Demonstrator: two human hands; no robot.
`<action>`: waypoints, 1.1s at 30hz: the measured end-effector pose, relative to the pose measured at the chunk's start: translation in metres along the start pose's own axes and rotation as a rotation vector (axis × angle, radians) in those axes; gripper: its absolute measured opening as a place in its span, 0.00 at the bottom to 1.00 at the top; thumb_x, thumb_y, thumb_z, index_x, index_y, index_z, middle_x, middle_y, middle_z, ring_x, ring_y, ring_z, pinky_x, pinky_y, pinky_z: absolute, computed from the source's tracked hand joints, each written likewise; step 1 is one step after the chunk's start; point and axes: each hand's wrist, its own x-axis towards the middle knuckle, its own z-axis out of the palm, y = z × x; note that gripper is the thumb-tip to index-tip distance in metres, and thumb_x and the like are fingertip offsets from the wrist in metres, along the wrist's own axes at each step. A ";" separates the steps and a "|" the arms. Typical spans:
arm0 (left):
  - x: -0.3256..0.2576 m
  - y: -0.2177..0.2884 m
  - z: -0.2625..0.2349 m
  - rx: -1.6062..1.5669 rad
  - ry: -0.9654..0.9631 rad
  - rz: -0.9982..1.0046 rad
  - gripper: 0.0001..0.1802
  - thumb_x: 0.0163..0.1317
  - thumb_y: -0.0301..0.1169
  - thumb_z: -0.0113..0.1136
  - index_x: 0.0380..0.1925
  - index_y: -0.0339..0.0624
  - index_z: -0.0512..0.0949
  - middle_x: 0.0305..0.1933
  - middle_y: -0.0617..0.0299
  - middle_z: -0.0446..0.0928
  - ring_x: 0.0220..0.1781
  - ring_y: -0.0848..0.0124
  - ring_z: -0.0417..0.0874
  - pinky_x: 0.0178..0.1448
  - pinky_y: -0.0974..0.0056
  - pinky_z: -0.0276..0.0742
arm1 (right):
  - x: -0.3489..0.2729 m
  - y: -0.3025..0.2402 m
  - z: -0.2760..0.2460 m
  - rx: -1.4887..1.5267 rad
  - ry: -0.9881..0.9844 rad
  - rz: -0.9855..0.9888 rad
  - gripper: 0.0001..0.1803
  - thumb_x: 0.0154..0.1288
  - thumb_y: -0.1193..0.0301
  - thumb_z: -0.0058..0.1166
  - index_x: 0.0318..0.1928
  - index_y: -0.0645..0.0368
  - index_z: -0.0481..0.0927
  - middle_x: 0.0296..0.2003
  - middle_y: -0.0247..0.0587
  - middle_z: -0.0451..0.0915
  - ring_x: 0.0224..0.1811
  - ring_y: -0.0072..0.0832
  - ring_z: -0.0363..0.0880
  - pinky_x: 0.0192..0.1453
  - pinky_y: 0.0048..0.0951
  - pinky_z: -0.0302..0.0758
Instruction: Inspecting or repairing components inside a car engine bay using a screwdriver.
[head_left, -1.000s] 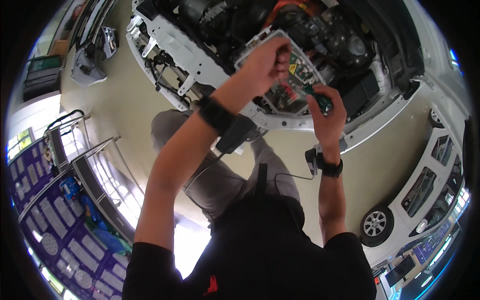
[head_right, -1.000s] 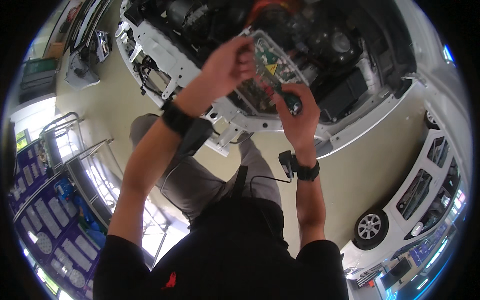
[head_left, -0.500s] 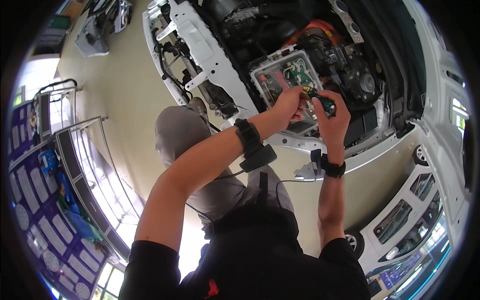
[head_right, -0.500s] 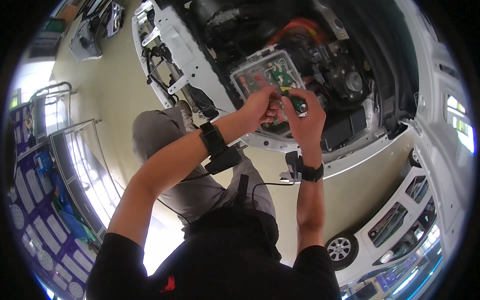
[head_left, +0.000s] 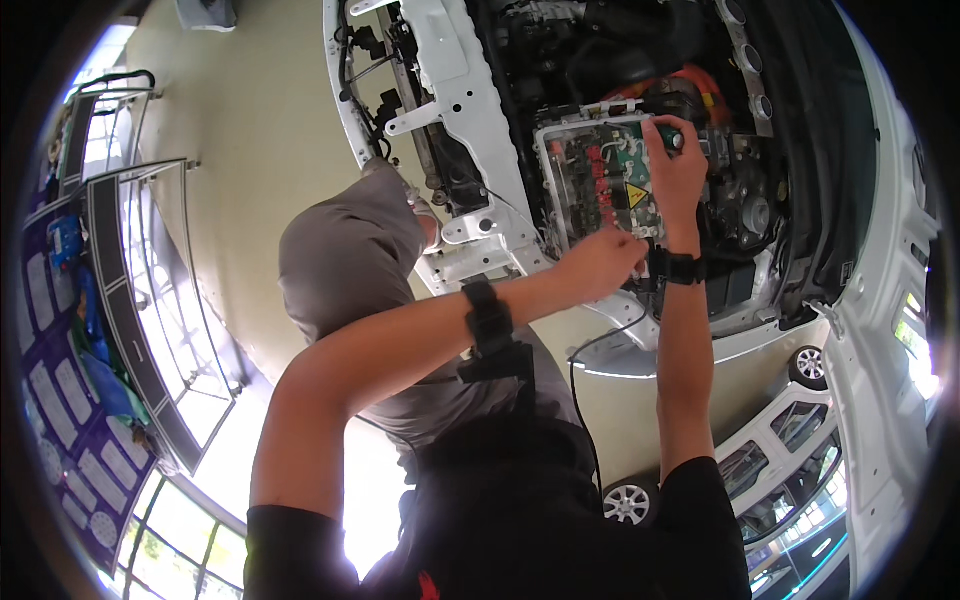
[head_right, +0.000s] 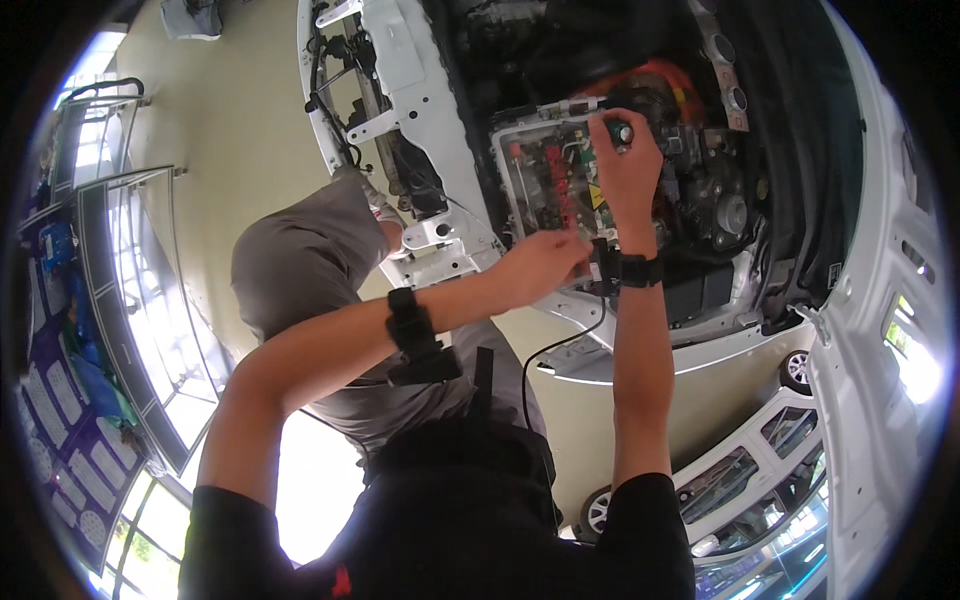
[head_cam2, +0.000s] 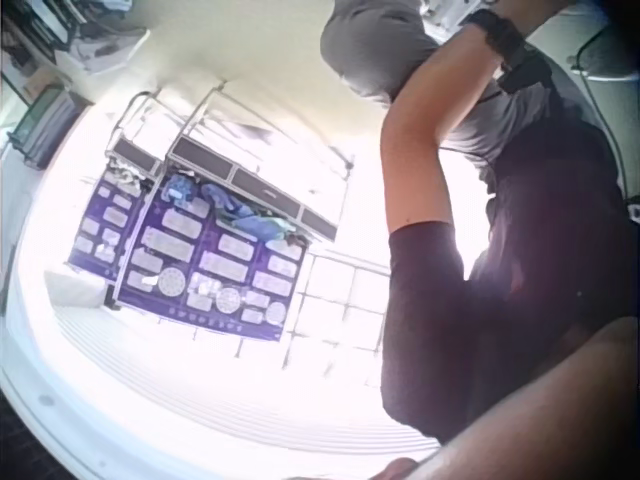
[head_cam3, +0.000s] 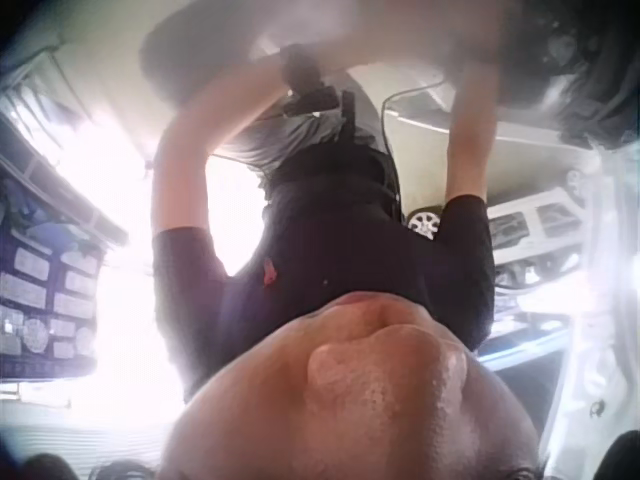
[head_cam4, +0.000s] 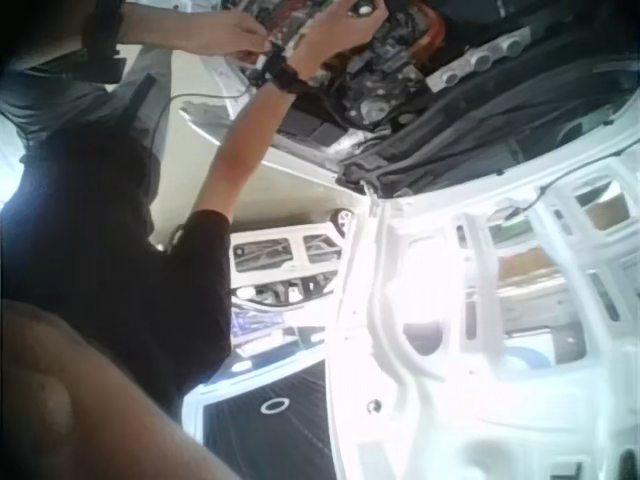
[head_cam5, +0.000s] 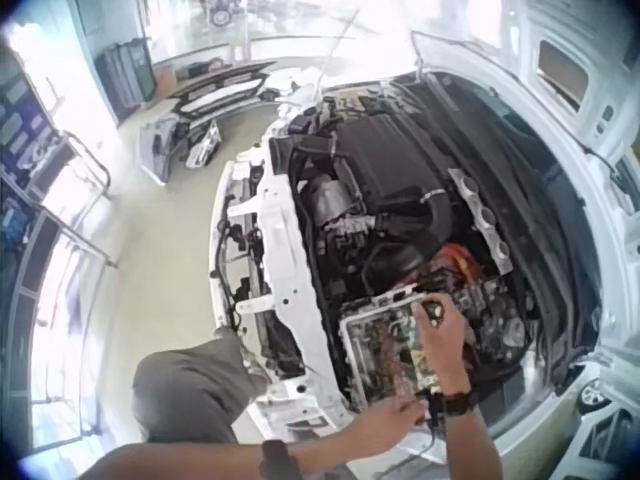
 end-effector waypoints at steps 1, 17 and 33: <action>-0.008 0.007 -0.003 -0.012 0.008 0.004 0.21 0.68 0.43 0.46 0.31 0.35 0.77 0.26 0.64 0.72 0.29 0.74 0.70 0.36 0.68 0.66 | 0.001 0.002 0.005 0.031 0.013 -0.014 0.12 0.59 0.64 0.63 0.38 0.58 0.80 0.27 0.31 0.77 0.24 0.20 0.64 0.31 0.23 0.66; -0.052 0.029 -0.037 -0.129 0.202 0.014 0.17 0.67 0.40 0.50 0.30 0.36 0.77 0.20 0.70 0.66 0.23 0.80 0.63 0.27 0.70 0.58 | 0.009 0.006 0.012 -0.021 0.022 -0.053 0.13 0.60 0.62 0.63 0.38 0.58 0.80 0.21 0.28 0.71 0.20 0.14 0.60 0.25 0.20 0.60; -0.051 0.014 -0.037 0.494 0.214 0.262 0.14 0.63 0.40 0.49 0.33 0.40 0.76 0.24 0.50 0.77 0.28 0.50 0.79 0.34 0.52 0.73 | 0.010 -0.007 0.008 -0.137 0.086 -0.054 0.14 0.60 0.61 0.62 0.37 0.58 0.80 0.21 0.29 0.71 0.21 0.17 0.62 0.28 0.23 0.64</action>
